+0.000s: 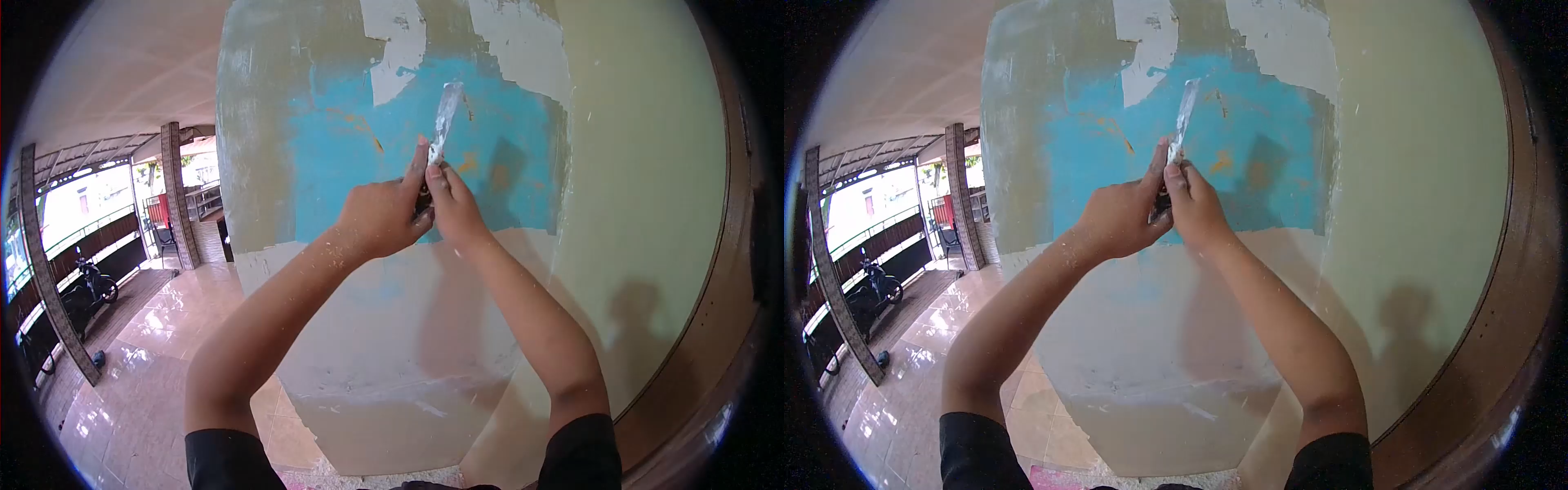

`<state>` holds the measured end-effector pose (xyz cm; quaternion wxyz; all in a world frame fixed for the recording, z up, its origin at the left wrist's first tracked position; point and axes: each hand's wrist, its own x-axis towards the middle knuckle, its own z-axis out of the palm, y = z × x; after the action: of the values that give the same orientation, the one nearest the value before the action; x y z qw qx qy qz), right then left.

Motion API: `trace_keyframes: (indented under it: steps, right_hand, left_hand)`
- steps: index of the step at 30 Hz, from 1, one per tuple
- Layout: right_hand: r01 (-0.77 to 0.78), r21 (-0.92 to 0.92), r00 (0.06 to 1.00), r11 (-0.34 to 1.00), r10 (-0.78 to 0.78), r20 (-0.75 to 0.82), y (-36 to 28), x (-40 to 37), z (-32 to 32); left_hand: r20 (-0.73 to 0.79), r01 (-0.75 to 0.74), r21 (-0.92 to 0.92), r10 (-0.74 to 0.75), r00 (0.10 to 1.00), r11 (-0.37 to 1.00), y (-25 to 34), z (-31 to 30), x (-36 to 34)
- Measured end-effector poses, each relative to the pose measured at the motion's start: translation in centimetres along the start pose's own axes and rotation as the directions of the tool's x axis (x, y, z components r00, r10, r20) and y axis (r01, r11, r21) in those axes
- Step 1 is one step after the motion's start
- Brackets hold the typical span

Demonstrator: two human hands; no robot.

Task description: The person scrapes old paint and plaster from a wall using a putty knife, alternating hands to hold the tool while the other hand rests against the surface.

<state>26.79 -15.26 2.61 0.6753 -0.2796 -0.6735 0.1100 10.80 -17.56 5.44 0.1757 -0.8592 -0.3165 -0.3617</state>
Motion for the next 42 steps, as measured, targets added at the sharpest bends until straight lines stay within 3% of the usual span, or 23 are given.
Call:
trace_keyframes:
  steps: [3, 4, 5, 7, 8, 10, 13, 20, 25, 32, 35, 39, 42]
  right_hand:
    - [0.025, -0.054, 0.999, 0.998, -0.027, -0.033, -0.9, 1.8, -2.0]
    - [0.019, -0.19, 0.997, 0.982, -0.032, -0.068, -0.9, 3.1, -3.2]
    - [0.024, -0.193, 0.997, 0.981, -0.038, -0.069, -1.7, 4.0, -4.0]
    - [0.07, -0.671, 0.962, 0.739, -0.228, -0.15, -4.1, 5.5, -5.3]
    - [0.072, -0.673, 0.961, 0.737, -0.232, -0.152, -4.0, 6.7, -6.0]
    - [0.098, -0.729, 0.934, 0.677, -0.316, -0.168, -3.7, 9.0, -7.1]
    - [0.201, -0.775, 0.888, 0.599, -0.446, -0.114, -3.3, 11.4, -7.8]
    - [0.224, -0.801, 0.895, 0.555, -0.443, -0.057, -3.2, 14.6, -6.4]
    - [0.249, -0.842, 0.819, 0.479, -0.568, -0.081, -3.3, 17.8, -5.8]
    - [0.239, -0.837, 0.904, 0.492, -0.426, 0.007, -3.0, 17.1, -9.0]
    - [0.343, -0.824, 0.866, 0.45, -0.492, 0.092, -2.3, 17.1, -9.9]
    - [0.312, -0.821, 0.894, 0.478, -0.441, 0.083, -3.8, 16.8, -7.6]
    - [0.343, -0.859, 0.86, 0.38, -0.496, 0.124, -4.2, 17.4, -5.6]
  left_hand:
    - [0.067, -0.067, 0.135, 0.058, 0.996, 0.989, -2.5, -1.2, 0.9]
    - [-0.064, -0.073, 0.282, 0.095, 0.993, 0.957, -4.6, -1.1, 1.4]
    - [-0.186, -0.057, 0.424, 0.149, 0.971, 0.904, -6.7, -1.1, 1.8]
    - [-0.347, 0.124, 0.509, 0.071, 0.935, 0.852, -10.9, -1.5, 2.6]
    - [-0.35, 0.122, 0.508, 0.075, 0.934, 0.852, -12.7, -1.7, 2.4]
    - [-0.438, 0.293, 0.545, -0.031, 0.898, 0.786, -15.6, -1.8, 1.9]
    - [-0.532, 0.283, 0.535, 0.058, 0.845, 0.796, -17.4, -0.7, 1.5]
    - [-0.564, 0.304, 0.499, 0.037, 0.825, 0.811, -18.1, -0.2, 1.4]
    - [-0.573, 0.296, 0.472, 0.034, 0.819, 0.83, -18.2, -0.2, 1.3]
    - [-0.564, 0.32, 0.444, -0.015, 0.825, 0.837, -17.8, -0.4, 1.2]
    - [-0.567, 0.311, 0.431, -0.014, 0.824, 0.847, -17.7, -0.5, 1.2]
    - [-0.573, 0.305, 0.434, -0.002, 0.82, 0.848, -18.0, -0.3, 1.2]
    - [-0.583, 0.297, 0.441, 0.018, 0.812, 0.847, -18.3, -0.1, 1.2]
